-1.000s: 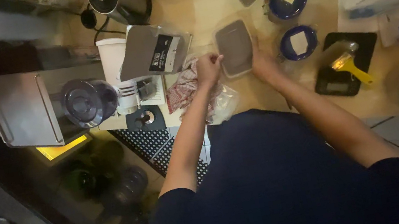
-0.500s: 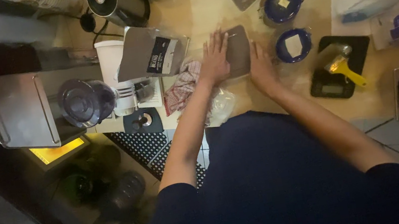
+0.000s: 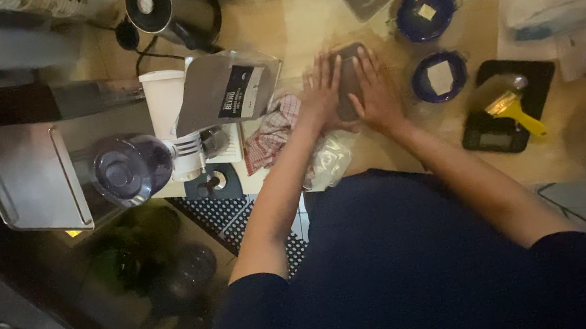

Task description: Transferring coffee grounds into a glass jar and cleaning containers and the workspace with a brush.

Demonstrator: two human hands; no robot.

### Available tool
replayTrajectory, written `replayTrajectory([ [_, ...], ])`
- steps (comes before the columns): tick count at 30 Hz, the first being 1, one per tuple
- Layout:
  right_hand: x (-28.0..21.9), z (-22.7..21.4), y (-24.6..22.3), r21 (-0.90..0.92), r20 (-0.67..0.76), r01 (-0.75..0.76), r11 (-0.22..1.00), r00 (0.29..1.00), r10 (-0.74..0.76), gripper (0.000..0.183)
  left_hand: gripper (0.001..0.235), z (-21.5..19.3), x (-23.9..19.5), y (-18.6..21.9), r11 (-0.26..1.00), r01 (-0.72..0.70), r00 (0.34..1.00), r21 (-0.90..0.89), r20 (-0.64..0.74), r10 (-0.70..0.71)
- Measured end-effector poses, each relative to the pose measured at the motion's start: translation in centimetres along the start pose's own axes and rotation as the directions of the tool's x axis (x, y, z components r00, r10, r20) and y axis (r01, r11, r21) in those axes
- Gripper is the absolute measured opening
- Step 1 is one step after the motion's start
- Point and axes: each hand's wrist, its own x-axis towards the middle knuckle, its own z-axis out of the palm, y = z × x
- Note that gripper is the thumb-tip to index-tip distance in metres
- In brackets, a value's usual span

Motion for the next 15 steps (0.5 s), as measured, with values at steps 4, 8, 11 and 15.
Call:
replayTrajectory([
  [4,0.0,0.1,-0.1,0.051,-0.053,0.051,0.997,0.997,-0.048,0.075,0.164,0.6,0.2,-0.5,1.0,-0.017,1.0,-0.023,0.021,0.017],
  [8,0.7,-0.3,-0.3,0.045,-0.123,0.093,0.995,0.989,-0.087,0.081,0.163,1.2,0.4,-1.2,0.999,-0.052,0.998,0.0,-0.03,0.052],
  [11,0.6,0.1,0.1,0.027,-0.138,0.11,0.994,0.985,-0.105,0.081,0.164,1.2,0.4,-1.1,0.998,-0.059,0.998,0.022,-0.029,0.059],
  [15,0.7,1.0,0.6,0.024,-0.173,0.106,0.994,0.98,-0.101,0.087,0.147,2.5,1.9,-1.3,0.998,-0.056,0.996,0.008,-0.067,0.056],
])
